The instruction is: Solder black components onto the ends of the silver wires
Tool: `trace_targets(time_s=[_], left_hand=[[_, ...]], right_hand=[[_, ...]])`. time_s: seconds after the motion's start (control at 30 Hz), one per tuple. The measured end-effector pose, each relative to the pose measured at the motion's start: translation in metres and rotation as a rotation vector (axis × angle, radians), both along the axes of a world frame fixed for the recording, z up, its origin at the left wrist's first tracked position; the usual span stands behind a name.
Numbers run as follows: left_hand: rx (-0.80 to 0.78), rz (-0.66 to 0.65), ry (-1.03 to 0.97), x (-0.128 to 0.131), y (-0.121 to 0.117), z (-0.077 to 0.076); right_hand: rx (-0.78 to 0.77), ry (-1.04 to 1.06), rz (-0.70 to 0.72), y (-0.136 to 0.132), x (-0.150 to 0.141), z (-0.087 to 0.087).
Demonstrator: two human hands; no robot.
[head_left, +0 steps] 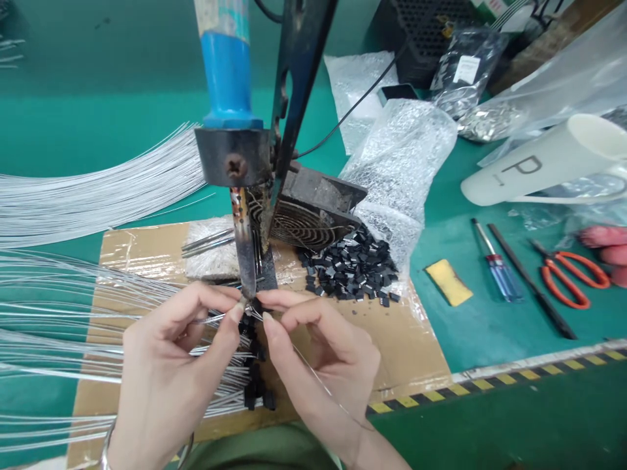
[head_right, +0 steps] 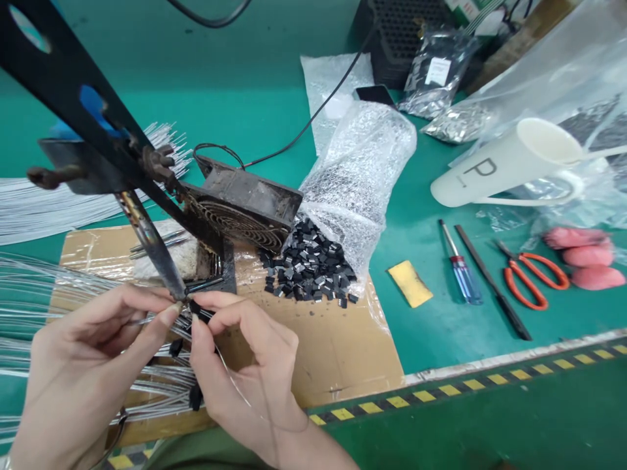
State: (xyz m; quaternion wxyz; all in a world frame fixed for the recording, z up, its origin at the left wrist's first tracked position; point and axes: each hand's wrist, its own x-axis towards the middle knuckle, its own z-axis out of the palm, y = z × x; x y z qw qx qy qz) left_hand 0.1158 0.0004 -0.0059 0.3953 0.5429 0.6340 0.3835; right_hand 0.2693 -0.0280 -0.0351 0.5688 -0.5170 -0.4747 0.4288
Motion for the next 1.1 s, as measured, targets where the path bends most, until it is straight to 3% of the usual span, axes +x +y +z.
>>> trace_targets(time_s=[1.1], left_hand=[[0.071, -0.037, 0.028, -0.0006, -0.0017, -0.0052]], right_hand=[[0.037, 0.016, -0.019, -0.0004, -0.0023, -0.0026]])
